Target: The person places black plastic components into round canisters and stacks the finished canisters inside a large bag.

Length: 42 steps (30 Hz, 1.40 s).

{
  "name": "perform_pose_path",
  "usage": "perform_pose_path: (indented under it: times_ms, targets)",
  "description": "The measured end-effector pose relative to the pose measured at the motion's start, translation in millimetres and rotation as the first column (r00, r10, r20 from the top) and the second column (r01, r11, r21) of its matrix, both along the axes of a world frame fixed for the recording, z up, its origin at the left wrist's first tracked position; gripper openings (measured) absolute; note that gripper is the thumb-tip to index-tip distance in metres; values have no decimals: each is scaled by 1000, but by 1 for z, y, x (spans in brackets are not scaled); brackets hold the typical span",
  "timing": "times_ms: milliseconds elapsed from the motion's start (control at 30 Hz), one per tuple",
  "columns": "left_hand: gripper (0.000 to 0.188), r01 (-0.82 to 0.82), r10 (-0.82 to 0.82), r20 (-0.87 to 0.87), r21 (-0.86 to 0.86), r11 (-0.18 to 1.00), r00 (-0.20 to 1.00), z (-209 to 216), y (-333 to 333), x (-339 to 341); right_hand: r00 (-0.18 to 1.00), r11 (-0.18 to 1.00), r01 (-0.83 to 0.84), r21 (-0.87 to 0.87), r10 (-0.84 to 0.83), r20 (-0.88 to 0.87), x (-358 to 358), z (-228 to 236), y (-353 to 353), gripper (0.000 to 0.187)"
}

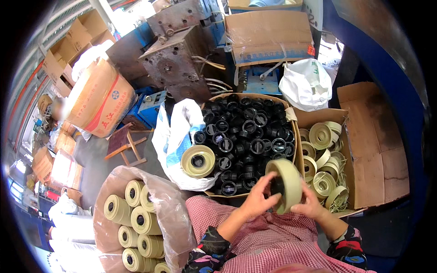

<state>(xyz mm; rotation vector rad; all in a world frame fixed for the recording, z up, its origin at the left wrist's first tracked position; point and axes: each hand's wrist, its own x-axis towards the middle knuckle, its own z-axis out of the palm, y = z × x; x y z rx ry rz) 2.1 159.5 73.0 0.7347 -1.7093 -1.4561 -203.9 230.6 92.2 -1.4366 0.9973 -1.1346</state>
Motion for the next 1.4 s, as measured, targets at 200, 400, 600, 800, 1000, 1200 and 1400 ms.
perform_pose_path:
  times_ms: [200,400,600,800,1000,1200,1400]
  targets:
    - [63,154,-109,-150,336,929,983,0,39,12,987,988,-138,-66,132,-96,10,-6,17,65]
    - [65,136,-37,-189,543,829,981,-22,45,14,935,936,-159,-315,40,-353,18,13,23,74]
    - [67,114,-107,-39,289,950,993,10,46,13,1000,996,-7,94,9,-27,19,8,28,85]
    - [64,246,-242,-48,272,930,969,3,41,22,898,545,-209,812,436,-61,-8,14,2,53]
    - [60,119,-110,-48,274,954,993,-12,47,5,988,989,64,131,-44,-146,38,9,32,41]
    - [57,68,0,-139,483,873,990,-14,54,-1,981,987,162,-11,-162,-103,38,-9,34,33]
    - [52,88,-43,-89,599,796,995,-12,46,10,927,880,18,-474,-192,-322,37,-1,24,36]
